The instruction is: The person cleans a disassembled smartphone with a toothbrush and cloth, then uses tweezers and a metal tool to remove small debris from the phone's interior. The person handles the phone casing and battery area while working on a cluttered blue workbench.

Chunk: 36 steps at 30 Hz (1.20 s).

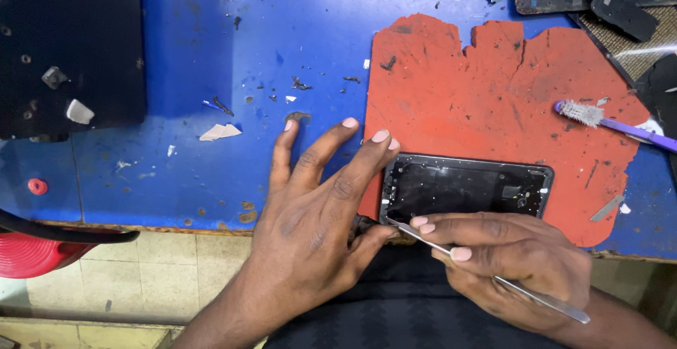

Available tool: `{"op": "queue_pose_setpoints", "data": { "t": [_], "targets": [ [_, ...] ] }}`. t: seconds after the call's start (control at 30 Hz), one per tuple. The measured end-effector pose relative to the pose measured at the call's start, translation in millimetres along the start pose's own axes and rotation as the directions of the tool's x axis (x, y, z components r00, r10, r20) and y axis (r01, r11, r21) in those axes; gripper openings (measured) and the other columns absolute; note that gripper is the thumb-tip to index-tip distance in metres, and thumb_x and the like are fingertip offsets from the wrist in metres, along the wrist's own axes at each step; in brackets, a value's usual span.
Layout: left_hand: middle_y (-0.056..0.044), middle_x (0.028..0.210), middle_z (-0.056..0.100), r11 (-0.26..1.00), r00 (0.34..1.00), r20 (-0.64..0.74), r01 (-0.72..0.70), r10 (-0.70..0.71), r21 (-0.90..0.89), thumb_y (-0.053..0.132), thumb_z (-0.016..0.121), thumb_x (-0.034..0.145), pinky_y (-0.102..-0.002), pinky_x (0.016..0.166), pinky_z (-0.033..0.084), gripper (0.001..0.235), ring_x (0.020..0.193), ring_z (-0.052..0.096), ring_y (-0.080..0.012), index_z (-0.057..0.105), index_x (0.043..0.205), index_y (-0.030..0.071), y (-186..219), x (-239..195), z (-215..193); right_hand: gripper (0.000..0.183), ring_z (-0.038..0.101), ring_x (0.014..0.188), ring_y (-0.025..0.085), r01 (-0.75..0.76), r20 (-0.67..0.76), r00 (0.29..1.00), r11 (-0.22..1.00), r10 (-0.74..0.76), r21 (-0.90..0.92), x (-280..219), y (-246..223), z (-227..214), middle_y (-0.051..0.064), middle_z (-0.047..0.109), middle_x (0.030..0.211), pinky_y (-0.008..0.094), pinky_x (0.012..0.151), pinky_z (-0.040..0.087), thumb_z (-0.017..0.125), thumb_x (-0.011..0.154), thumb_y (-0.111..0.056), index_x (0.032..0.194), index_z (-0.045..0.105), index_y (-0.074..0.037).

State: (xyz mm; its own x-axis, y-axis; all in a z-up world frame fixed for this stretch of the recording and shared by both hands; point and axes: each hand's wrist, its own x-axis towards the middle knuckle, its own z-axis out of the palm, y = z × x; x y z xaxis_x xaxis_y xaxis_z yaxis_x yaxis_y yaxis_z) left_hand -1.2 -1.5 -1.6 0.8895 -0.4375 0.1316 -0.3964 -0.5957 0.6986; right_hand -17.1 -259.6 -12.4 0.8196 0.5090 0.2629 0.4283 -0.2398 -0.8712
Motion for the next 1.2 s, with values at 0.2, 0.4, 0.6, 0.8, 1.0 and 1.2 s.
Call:
{"op": "queue_pose_setpoints", "data": {
  "t": [0.2, 0.4, 0.6, 0.8, 1.0, 1.2],
  "targets": [
    [-0.006, 0.146, 0.059, 1.0, 1.0, -0.006, -0.006, 0.006, 0.009, 0.027, 0.085, 0.081, -0.066, 0.125, 0.015, 0.09, 0.146, 0.044, -0.035, 0.035, 0.152, 0.006, -0.4, -0.9, 0.1, 0.043, 0.079, 0.108, 0.03, -0.051, 0.001, 0.999, 0.995, 0.051, -0.08, 1.9, -2.5, 0.7, 0.015, 0.075, 0.114, 0.037, 0.081, 0.065, 0.078, 0.083, 0.003, 0.119, 0.059, -0.012],
    [-0.009, 0.147, 0.057, 0.999, 1.0, -0.007, -0.025, 0.026, 0.038, 0.025, 0.084, 0.081, -0.067, 0.124, 0.016, 0.089, 0.145, 0.044, -0.0359, 0.034, 0.153, 0.005, 3.8, 1.3, -2.6, 0.036, 0.077, 0.105, 0.036, -0.084, 0.003, 0.996, 0.975, 0.085, 0.205, -10.9, -5.4, -20.8, 0.018, 0.074, 0.111, 0.041, 0.087, 0.067, 0.071, 0.086, 0.004, 0.115, 0.057, -0.01],
    [-0.014, 0.142, 0.057, 0.998, 0.998, 0.018, -0.062, 0.061, 0.024, 0.024, 0.083, 0.081, -0.069, 0.122, 0.015, 0.092, 0.144, 0.044, -0.038, 0.031, 0.154, 0.003, 9.4, 7.0, -4.0, 0.017, 0.073, 0.078, 0.022, -0.169, -0.337, 0.923, 0.982, 0.187, 0.082, -16.3, -0.2, -64.9, 0.008, 0.075, 0.099, 0.034, 0.08, 0.062, 0.062, 0.099, -0.013, 0.116, 0.065, -0.012],
    [-0.016, 0.137, 0.058, 0.993, 0.994, 0.002, -0.108, 0.108, -0.04, 0.022, 0.087, 0.075, -0.067, 0.123, 0.016, 0.094, 0.139, 0.05, -0.0359, 0.034, 0.151, 0.006, 11.5, 12.5, -4.8, 0.041, 0.074, 0.081, 0.019, -0.405, -0.226, 0.913, 0.815, 0.339, -0.415, 2.9, -18.1, -71.7, 0.011, 0.071, 0.11, 0.03, 0.069, 0.062, 0.079, 0.083, -0.023, 0.12, 0.07, -0.007],
    [-0.017, 0.134, 0.059, 0.977, 0.982, -0.072, -0.18, 0.173, -0.116, 0.018, 0.091, 0.071, -0.06, 0.121, 0.035, 0.096, 0.13, 0.059, -0.0377, 0.035, 0.148, 0.01, 21.6, 18.2, -6.1, 0.088, 0.069, 0.061, 0.02, -0.341, 0.078, 0.897, 0.793, 0.435, -0.505, 20.9, -22.9, -76.4, 0.006, 0.07, 0.136, 0.032, 0.059, 0.059, 0.09, 0.061, -0.048, 0.138, 0.065, -0.013],
    [-0.019, 0.137, 0.059, 0.945, 0.973, -0.091, -0.228, 0.212, -0.233, 0.015, 0.092, 0.076, -0.042, 0.104, 0.056, 0.094, 0.123, 0.066, -0.0374, 0.034, 0.149, 0.012, 28.0, 25.1, -5.8, 0.092, 0.072, 0.089, 0.035, -0.199, 0.157, 0.932, 0.826, 0.325, -0.527, 27.0, -27.2, -75.6, 0.009, 0.066, 0.132, 0.046, 0.07, 0.057, 0.088, 0.058, -0.032, 0.142, 0.055, -0.014]
  ]
}}
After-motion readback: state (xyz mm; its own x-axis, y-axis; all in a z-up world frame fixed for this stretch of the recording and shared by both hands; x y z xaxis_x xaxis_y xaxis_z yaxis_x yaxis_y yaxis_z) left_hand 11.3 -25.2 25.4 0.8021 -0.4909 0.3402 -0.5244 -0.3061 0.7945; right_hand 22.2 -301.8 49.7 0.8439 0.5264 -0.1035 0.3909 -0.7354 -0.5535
